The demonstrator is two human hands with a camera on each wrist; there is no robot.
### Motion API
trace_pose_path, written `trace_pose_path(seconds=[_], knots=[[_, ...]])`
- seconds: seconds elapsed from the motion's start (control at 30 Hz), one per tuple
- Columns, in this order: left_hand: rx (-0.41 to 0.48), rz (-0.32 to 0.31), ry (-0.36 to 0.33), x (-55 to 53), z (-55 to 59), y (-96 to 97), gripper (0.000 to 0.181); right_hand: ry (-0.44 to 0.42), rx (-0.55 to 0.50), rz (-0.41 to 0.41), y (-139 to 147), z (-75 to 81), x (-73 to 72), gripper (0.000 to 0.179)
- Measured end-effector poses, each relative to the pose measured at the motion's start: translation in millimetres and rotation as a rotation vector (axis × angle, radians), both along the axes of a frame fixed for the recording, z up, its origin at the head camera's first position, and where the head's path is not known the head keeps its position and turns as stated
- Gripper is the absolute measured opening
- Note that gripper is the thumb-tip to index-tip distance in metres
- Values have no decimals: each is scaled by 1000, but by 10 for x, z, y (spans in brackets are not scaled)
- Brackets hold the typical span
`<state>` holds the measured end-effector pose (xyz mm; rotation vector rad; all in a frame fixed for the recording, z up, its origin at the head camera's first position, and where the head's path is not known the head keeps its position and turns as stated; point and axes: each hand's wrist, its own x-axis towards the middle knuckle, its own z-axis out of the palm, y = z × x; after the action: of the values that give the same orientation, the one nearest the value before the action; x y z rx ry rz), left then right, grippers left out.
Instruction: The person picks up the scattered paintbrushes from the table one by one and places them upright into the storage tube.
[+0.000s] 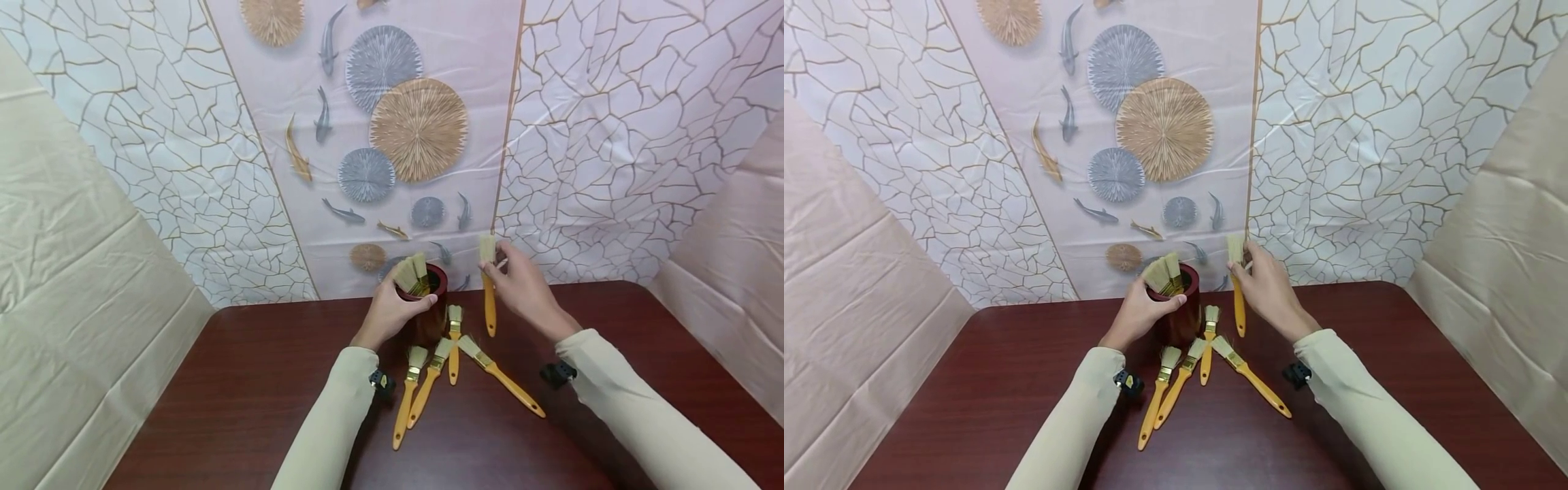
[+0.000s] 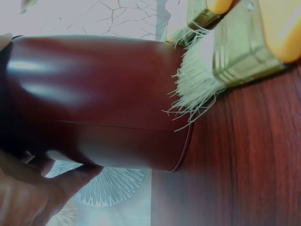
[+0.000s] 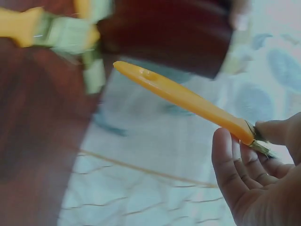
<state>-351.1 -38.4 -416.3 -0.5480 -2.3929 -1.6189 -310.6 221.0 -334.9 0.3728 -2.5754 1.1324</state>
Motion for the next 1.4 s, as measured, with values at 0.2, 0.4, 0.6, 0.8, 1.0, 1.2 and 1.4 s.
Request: trace_pose_path(seconds=[0.2,0.4,0.6,0.8,1.0,1.2,1.4], knots=[[-1,15,9,15,5,3,82,84,-58,27,-172,313,110,28],[11,27,18,36,5,27,81,164,-82,64,-347,573,180,27],[-3,41,5,56,1,24,82,280,-122,88,-511,735,142,20],[16,46,6,66,18,12,81,247,-82,89,-655,698,-8,23],[5,40,-11,62,17,41,80,183,-29,78,-708,527,-132,24],[9,46,-22,67,24,27,80,141,45,77,-753,341,-224,18],[18,34,-22,61,22,19,83,75,106,94,-762,200,-290,14]])
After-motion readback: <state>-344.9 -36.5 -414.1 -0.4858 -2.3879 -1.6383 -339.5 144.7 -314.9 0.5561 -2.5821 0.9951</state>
